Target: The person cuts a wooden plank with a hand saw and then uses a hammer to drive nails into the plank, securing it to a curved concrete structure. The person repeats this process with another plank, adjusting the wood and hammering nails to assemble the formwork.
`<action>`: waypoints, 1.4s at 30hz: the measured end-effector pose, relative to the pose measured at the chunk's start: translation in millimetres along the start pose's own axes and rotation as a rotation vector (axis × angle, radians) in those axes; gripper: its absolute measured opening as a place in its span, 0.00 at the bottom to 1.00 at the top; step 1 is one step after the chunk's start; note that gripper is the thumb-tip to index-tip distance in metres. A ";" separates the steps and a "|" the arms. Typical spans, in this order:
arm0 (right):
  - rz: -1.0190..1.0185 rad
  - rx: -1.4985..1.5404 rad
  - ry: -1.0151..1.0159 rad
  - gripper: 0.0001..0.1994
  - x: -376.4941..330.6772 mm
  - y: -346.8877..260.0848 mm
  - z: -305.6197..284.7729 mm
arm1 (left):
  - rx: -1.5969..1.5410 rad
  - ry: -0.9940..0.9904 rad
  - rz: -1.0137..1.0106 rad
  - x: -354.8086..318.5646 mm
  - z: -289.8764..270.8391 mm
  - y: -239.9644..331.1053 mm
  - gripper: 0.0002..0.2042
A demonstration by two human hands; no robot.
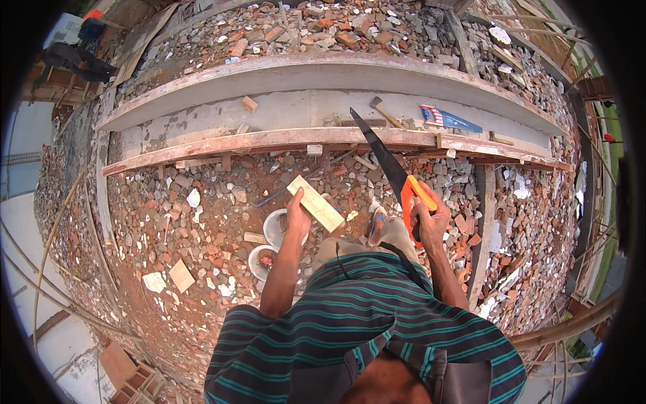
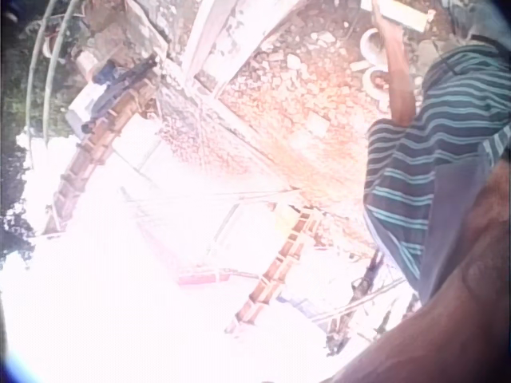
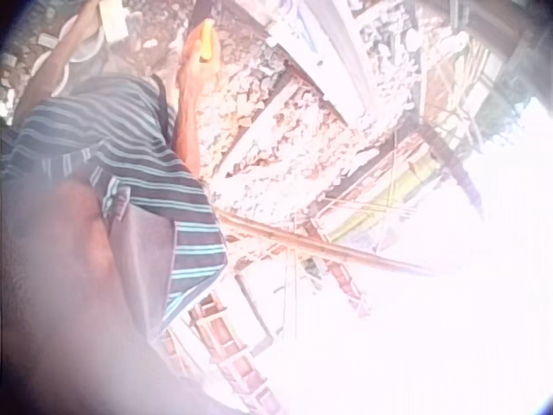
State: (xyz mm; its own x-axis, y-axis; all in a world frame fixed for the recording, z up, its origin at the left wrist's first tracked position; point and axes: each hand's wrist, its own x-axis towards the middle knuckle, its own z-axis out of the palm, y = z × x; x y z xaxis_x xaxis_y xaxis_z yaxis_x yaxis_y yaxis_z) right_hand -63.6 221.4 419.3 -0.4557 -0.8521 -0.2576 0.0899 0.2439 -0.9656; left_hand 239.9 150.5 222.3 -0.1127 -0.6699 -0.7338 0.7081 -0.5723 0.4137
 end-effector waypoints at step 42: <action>0.810 -0.550 -0.527 0.18 -99.8 20.9 -288.4 | 1.193 -0.167 -0.760 -245.1 93.5 -88.6 0.25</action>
State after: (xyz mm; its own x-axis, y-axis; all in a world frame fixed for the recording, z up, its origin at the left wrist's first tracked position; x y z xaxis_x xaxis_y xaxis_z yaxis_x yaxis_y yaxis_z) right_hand -271.6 445.0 434.8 0.0051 -0.4061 -0.9138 -0.2741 0.8783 -0.3918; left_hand 139.6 321.2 415.8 -0.3315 -0.0232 -0.9432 -0.5534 -0.8049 0.2143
